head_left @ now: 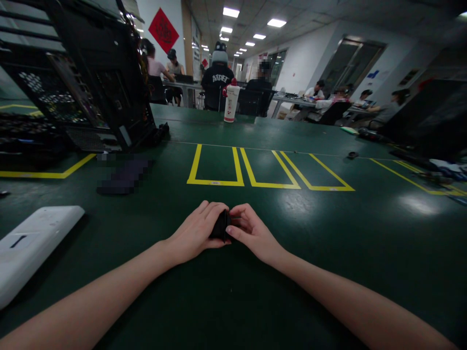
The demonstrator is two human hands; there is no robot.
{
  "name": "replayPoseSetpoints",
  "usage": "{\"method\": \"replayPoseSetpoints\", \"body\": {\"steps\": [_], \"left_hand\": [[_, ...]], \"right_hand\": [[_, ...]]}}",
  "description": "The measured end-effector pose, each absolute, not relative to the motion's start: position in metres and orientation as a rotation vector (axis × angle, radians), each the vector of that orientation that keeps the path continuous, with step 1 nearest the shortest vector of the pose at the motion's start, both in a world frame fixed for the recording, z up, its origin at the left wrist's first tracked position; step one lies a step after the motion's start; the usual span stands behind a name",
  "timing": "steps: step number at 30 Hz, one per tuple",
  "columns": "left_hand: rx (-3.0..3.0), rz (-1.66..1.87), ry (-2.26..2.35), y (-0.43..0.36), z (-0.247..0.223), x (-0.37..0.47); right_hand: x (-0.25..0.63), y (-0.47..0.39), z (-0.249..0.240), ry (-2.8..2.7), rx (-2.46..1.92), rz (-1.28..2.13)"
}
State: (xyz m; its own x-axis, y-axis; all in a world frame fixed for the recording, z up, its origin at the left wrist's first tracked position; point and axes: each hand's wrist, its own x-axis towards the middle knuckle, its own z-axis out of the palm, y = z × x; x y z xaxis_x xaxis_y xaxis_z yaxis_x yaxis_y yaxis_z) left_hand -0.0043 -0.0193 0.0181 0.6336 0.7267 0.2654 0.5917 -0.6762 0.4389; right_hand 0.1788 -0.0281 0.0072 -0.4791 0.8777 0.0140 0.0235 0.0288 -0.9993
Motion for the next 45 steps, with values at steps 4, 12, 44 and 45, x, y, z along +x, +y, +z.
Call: {"method": "replayPoseSetpoints", "body": {"steps": [4,12,44,45], "left_hand": [[2.559,0.608,1.066,-0.0193,0.0173,-0.0041],[2.57,0.615,1.06,-0.0198,0.0176,-0.0041],[2.578,0.627,1.063,-0.0207,0.0167,-0.0047],[2.582,0.622,1.06,-0.0207,0.016,-0.0049]], "right_hand": [[0.1794,-0.0273,0.0081,-1.602,-0.923,1.581],[0.1798,-0.03,0.0051,-1.562,-0.883,1.608],[0.1826,-0.0258,0.0062,-1.604,-0.83,1.648],[0.1825,-0.026,0.006,-1.596,-0.807,1.654]]}}
